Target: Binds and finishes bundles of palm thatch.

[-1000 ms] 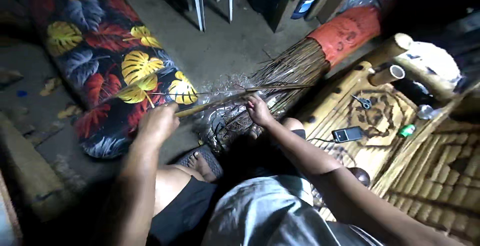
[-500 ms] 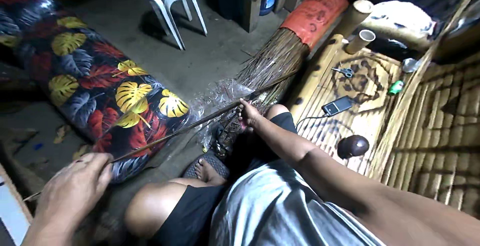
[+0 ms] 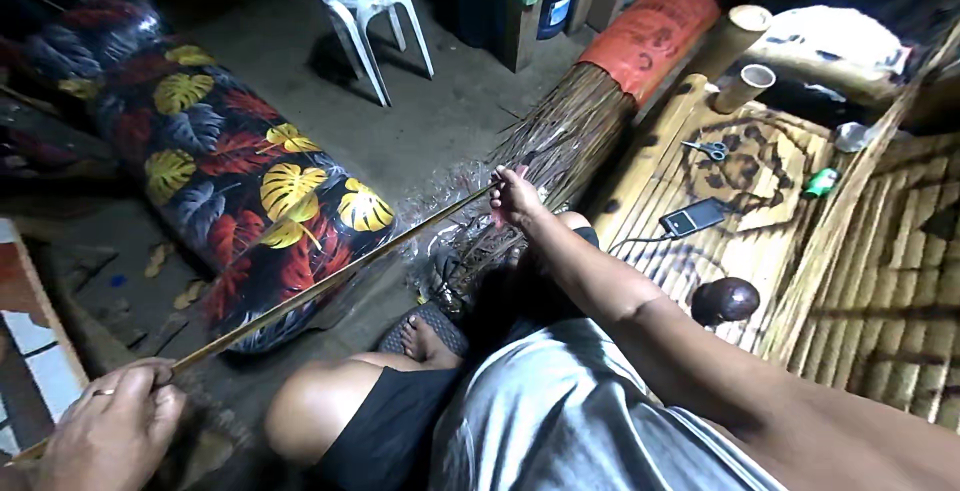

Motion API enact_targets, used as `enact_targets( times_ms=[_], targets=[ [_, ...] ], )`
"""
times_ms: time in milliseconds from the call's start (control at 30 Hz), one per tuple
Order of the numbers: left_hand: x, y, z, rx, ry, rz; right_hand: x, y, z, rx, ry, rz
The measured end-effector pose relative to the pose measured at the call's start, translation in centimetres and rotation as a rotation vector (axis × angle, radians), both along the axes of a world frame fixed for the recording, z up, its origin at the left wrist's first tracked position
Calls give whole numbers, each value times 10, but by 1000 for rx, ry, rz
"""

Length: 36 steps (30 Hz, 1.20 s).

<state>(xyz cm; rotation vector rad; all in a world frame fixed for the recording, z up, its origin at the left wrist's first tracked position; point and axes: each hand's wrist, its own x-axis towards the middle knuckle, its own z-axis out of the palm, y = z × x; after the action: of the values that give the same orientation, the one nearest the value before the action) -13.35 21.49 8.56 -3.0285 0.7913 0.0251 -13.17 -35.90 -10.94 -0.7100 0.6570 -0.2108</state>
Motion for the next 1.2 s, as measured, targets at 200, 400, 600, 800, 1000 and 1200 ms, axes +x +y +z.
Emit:
enact_targets(
  times_ms=[200,400,600,800,1000,1200],
  targets=[
    [-1,-5,-14,-157,18,46,-7,-10,51,-195,-203,82],
    [0,-13,-23,-214,31,43,-13,-9,73,-238,-281,67],
    [-3,-16,-27,-252,35,56,-8,-3,92,-207,-157,9],
    [0,-16,-39,-347,53,51,-4,4,104,-260,-105,-62],
    [13,-14,-60,-418,229,106,-3,7,118,-377,-159,-48],
    [43,-94,-52,-488,390,133,11,57,88,-448,-102,144]
  ],
)
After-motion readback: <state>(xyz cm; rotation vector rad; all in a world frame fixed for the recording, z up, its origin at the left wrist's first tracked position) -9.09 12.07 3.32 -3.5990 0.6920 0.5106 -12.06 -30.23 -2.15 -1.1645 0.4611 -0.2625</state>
